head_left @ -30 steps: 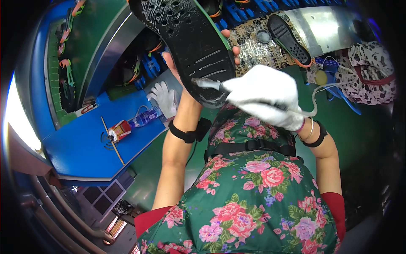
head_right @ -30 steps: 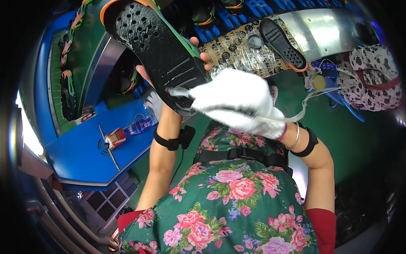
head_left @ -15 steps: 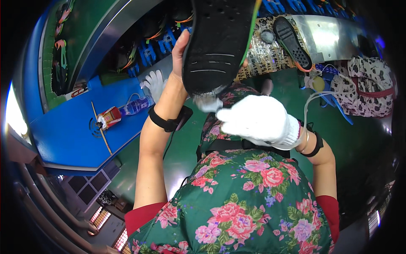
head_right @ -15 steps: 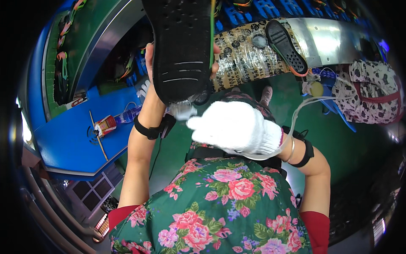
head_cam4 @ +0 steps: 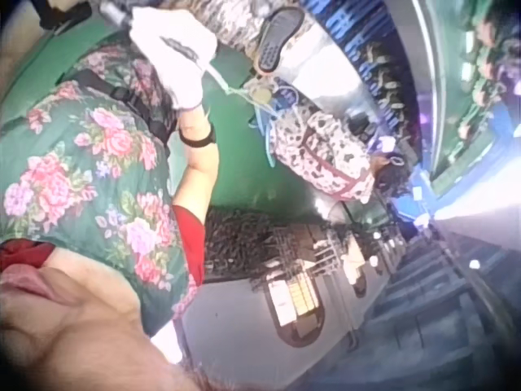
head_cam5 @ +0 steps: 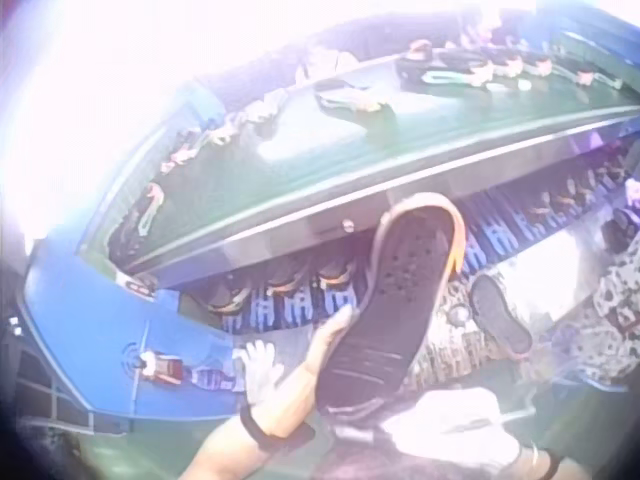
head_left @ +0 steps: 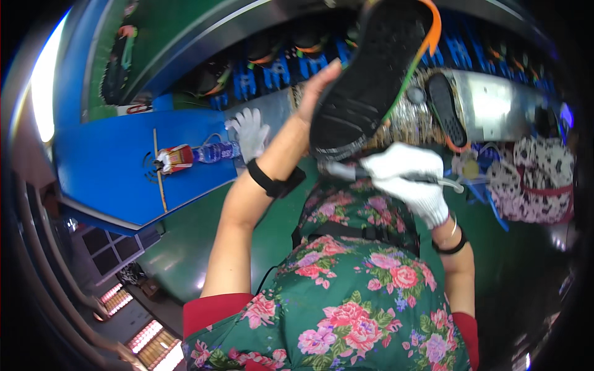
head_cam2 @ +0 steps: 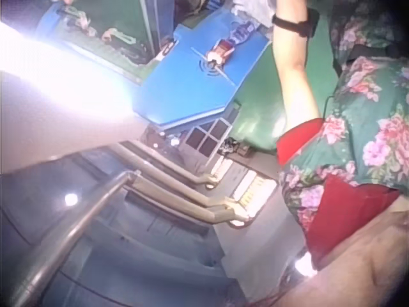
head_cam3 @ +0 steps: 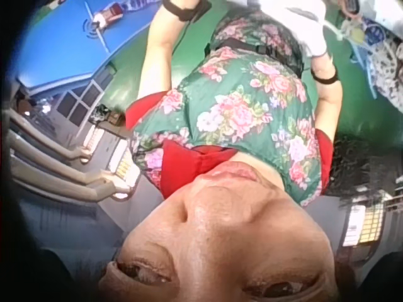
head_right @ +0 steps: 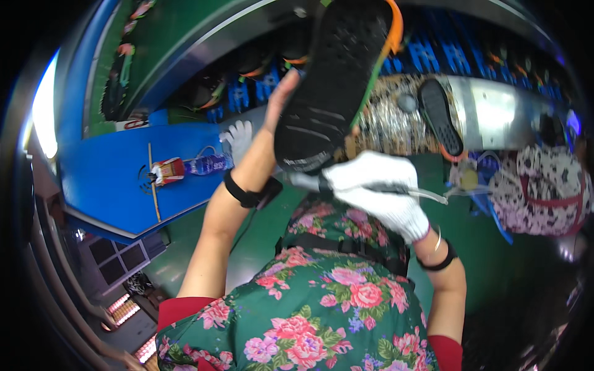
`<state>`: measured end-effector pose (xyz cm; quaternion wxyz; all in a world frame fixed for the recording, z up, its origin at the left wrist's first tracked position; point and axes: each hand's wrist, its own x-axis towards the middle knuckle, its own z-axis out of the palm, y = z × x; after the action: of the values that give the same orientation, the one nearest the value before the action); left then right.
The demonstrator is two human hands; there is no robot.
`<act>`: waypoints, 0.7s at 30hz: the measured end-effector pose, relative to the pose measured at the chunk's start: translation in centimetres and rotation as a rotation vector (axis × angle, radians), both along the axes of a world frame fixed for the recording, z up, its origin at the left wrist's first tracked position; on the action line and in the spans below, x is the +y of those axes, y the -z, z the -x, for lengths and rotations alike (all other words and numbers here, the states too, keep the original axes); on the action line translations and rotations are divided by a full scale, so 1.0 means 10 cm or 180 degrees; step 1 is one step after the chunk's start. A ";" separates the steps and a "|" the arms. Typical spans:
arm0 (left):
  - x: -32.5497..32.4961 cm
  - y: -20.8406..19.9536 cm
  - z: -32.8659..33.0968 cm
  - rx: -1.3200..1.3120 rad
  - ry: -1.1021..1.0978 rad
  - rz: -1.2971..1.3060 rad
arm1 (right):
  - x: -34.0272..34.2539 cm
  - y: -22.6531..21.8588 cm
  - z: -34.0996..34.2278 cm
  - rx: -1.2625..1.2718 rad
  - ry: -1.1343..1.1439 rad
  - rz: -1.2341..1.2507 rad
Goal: The person picks up a shoe sole from a conveyor belt, applies liquid to its surface with a brush, and places the sole back onto the belt, repeating this process for several soles.
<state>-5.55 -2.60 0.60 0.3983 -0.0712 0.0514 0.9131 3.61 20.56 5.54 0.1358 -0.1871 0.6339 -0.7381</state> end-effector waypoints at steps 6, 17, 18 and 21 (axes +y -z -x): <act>0.22 -0.04 -0.41 -0.0185 -0.0333 0.0286 | 0.16 -0.17 0.24 0.0725 0.0589 -0.0910; 0.10 0.19 -0.80 -0.0117 -0.0803 0.0141 | -0.13 -0.33 0.04 0.2360 0.0624 -0.1257; 0.07 0.05 -0.80 -0.0320 -0.0973 0.0395 | -0.14 -0.27 -0.01 0.1831 0.0436 -0.0929; -0.14 0.01 -0.96 -0.0103 -0.1122 0.0265 | -0.01 -0.07 -0.03 -0.0005 0.0661 0.0522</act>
<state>4.02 -3.97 0.53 0.2296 -0.1102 0.0694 0.9645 3.89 20.44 6.25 0.0434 -0.1303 0.5872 -0.7977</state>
